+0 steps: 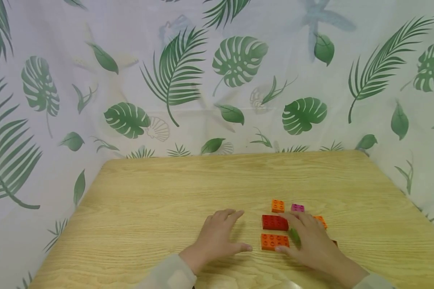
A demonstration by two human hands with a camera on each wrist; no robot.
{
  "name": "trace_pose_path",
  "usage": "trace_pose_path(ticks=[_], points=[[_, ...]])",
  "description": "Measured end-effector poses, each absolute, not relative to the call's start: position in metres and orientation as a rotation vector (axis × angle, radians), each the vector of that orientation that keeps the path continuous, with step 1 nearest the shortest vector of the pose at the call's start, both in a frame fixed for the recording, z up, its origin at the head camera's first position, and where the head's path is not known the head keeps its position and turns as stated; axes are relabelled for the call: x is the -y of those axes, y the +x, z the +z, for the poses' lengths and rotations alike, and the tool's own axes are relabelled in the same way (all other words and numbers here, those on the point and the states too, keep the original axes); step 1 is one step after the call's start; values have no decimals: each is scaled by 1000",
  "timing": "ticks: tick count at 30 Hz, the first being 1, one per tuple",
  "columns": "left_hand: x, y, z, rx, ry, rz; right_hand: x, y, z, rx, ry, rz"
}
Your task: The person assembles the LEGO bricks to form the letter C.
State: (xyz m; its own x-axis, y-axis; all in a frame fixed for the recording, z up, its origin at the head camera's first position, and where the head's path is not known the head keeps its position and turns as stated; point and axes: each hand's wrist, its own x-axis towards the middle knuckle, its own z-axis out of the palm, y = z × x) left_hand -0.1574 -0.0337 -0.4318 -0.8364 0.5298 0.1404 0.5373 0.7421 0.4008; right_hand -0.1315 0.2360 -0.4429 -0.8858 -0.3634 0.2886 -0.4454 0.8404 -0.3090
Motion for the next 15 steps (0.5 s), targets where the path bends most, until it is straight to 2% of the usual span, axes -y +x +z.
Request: trace_pose_path(ticks=[15], points=[[7,-160,-442,2900,-900,-1320,-245,-125,-445,2838,645,620]])
